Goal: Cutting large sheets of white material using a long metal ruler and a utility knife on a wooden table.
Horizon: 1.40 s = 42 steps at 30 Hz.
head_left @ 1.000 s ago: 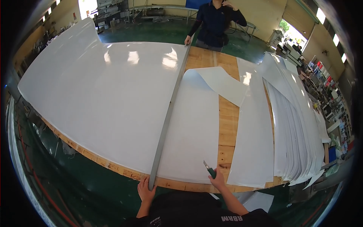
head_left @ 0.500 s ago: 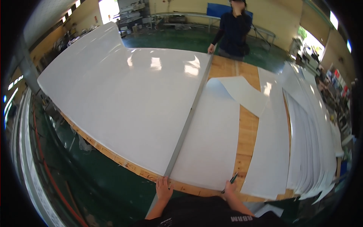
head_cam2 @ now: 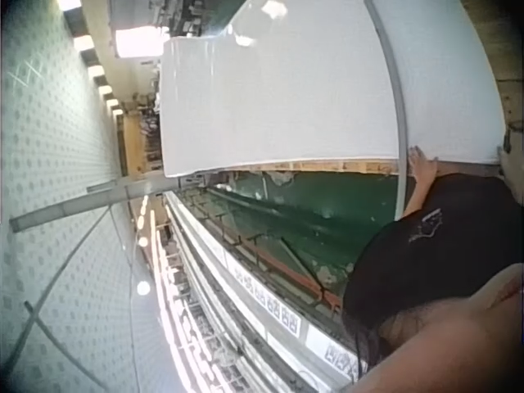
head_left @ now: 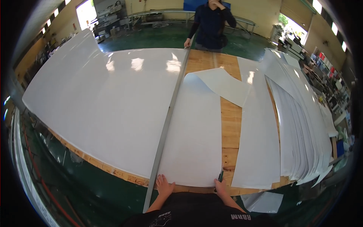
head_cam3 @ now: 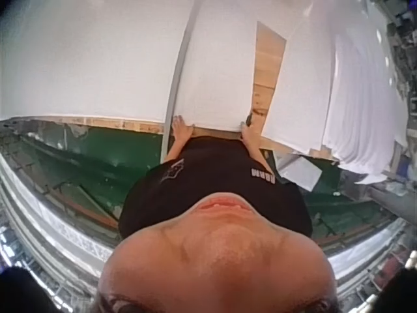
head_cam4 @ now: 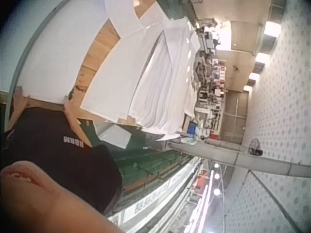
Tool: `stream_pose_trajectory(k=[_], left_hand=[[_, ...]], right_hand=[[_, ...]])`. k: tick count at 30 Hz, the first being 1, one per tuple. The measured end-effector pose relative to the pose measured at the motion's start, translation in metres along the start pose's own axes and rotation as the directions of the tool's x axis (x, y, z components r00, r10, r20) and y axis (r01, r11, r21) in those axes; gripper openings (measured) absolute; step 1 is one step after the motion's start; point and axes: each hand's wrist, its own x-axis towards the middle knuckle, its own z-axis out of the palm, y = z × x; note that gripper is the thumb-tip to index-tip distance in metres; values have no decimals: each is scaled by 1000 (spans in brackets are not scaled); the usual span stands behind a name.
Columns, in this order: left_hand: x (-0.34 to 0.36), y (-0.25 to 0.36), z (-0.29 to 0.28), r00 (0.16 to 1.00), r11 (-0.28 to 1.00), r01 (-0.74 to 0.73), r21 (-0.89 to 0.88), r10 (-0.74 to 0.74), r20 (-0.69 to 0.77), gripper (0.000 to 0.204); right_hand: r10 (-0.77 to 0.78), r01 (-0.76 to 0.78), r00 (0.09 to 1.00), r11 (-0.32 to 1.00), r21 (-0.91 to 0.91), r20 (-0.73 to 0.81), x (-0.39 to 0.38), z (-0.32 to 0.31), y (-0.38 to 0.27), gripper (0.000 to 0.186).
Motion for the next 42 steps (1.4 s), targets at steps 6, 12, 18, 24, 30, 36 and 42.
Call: stream_pose_trajectory(k=[6, 12, 18, 24, 30, 36, 42], left_hand=[[-4, 2, -3, 999, 998, -4, 64, 2, 41, 82], [-4, 7, -14, 998, 998, 18, 65, -14, -55, 74], [-10, 11, -25, 997, 997, 76, 20, -75, -12, 70], [5, 9, -38, 989, 990, 132, -41, -130, 65, 71], [37, 17, -36, 894, 934, 358, 9, -345, 286, 76], [62, 20, -21, 881, 910, 398, 120, -415, 227, 77], [28, 32, -16, 882, 889, 457, -36, -447, 151, 66]], right_hand=[[1, -1, 1000, 962, 275, -2, -17, 0, -27, 35], [-133, 164, 986, 900, 403, -103, -19, 13, -60, 24], [-176, 175, 984, 888, 424, -38, -17, 15, -96, 24], [-208, 220, 975, 820, 528, -84, -11, 24, -111, 19], [-275, 230, 961, 850, 475, 27, -11, 17, -119, 20], [-350, 298, 936, 849, 436, 42, -14, 17, -123, 16], [-355, 312, 932, 889, 335, 75, -20, 7, -117, 18]])
